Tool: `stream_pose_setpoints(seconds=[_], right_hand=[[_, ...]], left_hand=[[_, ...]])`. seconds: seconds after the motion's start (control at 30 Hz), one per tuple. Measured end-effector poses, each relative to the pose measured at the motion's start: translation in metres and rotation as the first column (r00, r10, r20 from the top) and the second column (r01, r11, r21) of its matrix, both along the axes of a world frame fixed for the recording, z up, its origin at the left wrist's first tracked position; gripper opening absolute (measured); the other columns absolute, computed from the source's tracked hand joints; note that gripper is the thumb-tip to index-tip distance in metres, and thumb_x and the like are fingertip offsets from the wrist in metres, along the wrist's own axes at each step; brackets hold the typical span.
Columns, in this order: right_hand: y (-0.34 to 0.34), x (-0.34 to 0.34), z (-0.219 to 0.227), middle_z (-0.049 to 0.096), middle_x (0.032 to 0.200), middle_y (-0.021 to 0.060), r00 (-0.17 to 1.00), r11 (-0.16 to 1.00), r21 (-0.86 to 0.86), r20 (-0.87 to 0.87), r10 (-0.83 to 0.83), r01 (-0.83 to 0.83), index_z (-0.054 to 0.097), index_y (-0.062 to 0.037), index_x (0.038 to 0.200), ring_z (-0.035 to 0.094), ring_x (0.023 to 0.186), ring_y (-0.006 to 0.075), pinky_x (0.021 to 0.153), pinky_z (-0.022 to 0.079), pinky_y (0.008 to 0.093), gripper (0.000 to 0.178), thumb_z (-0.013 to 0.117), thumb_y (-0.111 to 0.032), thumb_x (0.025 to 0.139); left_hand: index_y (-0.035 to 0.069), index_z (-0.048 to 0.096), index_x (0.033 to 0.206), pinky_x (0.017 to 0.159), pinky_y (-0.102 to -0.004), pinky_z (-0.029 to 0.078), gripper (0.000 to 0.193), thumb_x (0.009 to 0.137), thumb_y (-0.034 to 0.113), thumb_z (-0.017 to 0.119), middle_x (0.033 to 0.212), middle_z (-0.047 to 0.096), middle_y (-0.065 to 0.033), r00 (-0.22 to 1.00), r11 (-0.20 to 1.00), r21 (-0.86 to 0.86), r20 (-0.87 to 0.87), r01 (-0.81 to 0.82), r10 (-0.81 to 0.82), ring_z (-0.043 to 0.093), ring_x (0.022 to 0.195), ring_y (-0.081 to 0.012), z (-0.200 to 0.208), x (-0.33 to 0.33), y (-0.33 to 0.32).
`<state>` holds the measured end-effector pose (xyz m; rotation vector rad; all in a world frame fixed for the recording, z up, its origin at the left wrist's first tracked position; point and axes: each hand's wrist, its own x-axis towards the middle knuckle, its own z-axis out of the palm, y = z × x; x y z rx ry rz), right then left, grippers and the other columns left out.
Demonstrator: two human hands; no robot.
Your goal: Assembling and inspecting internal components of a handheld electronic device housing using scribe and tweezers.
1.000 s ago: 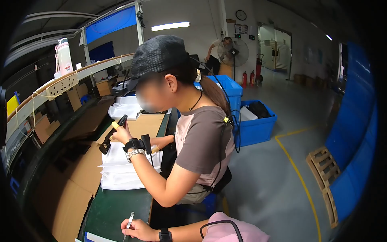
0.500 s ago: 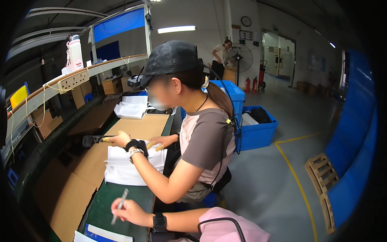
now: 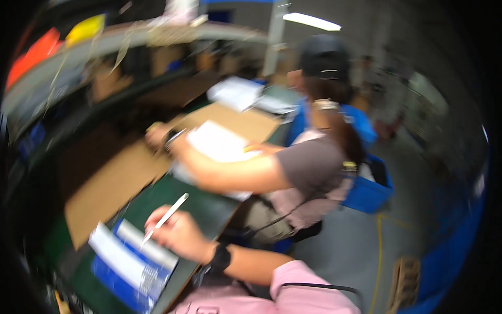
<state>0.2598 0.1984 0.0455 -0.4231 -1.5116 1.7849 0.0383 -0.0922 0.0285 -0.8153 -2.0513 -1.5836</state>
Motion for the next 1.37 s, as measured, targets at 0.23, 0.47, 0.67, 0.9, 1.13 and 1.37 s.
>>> stream_pose_setpoints(seconds=[0.23,0.47,0.67,0.9,1.13,1.37], right_hand=[[-0.005,-0.060,-0.046,0.061,0.076,0.0058,0.987,0.963,-0.240,0.079,0.142,-0.120,0.056,-0.0017,0.087,0.052,0.057,0.0063,0.045,0.038,0.0166,0.009,0.059,-0.007,0.081],[-0.016,-0.080,-0.066,0.060,0.076,0.0053,0.949,0.967,-0.146,0.211,0.236,-0.208,0.054,-0.0008,0.093,0.052,0.057,0.0064,0.047,0.039,0.0165,0.015,0.059,-0.007,0.081],[-0.020,-0.075,-0.085,0.063,0.080,0.0150,0.944,0.965,-0.184,0.237,0.229,-0.188,0.052,0.0003,0.095,0.054,0.057,0.0096,0.048,0.040,0.0185,0.015,0.056,-0.001,0.081],[-0.012,-0.074,-0.085,0.063,0.078,0.0096,0.934,0.961,-0.216,0.274,0.230,-0.174,0.054,0.0016,0.095,0.053,0.057,0.0070,0.049,0.040,0.0172,0.015,0.057,-0.002,0.081],[-0.015,-0.074,-0.084,0.064,0.078,0.0098,0.920,0.969,-0.174,0.323,0.224,-0.174,0.054,0.0017,0.094,0.053,0.057,0.0070,0.049,0.040,0.0168,0.014,0.057,-0.002,0.081],[-0.011,-0.075,-0.083,0.064,0.080,0.0110,0.910,0.959,-0.208,0.327,0.256,-0.195,0.055,0.0009,0.096,0.054,0.057,0.0077,0.049,0.041,0.0174,0.015,0.057,-0.003,0.081]], left_hand=[[0.004,0.050,0.117,0.073,-0.0322,0.053,0.032,0.089,0.018,0.045,0.104,0.060,-0.0104,0.499,0.634,0.770,0.576,-0.065,-0.648,0.062,0.086,-0.0199,0.013,0.027,0.010],[0.007,0.049,0.117,0.072,-0.0236,0.046,0.035,0.090,0.029,0.046,0.105,0.056,-0.0035,0.439,0.655,0.750,0.622,-0.094,-0.649,0.055,0.086,-0.0104,0.004,0.018,0.067],[0.005,0.039,0.124,0.082,-0.0301,0.045,0.037,0.091,0.020,0.045,0.108,0.052,-0.0066,0.399,0.727,0.683,0.685,-0.061,-0.610,0.052,0.097,-0.0153,-0.026,0.012,0.085],[0.005,0.038,0.124,0.087,-0.0328,0.045,0.036,0.091,0.019,0.043,0.110,0.051,-0.0069,0.305,0.666,0.746,0.638,-0.019,-0.707,0.052,0.100,-0.0167,-0.028,0.006,0.090],[0.007,0.037,0.126,0.086,-0.0329,0.045,0.038,0.092,0.023,0.043,0.113,0.051,-0.0075,0.306,0.651,0.759,0.625,-0.019,-0.718,0.052,0.102,-0.0176,-0.025,0.009,0.088],[0.007,0.028,0.133,0.096,-0.0364,0.038,0.052,0.088,0.023,0.049,0.123,0.045,-0.0098,0.292,0.615,0.788,0.583,0.024,-0.758,0.045,0.113,-0.0209,-0.025,0.009,0.089]])
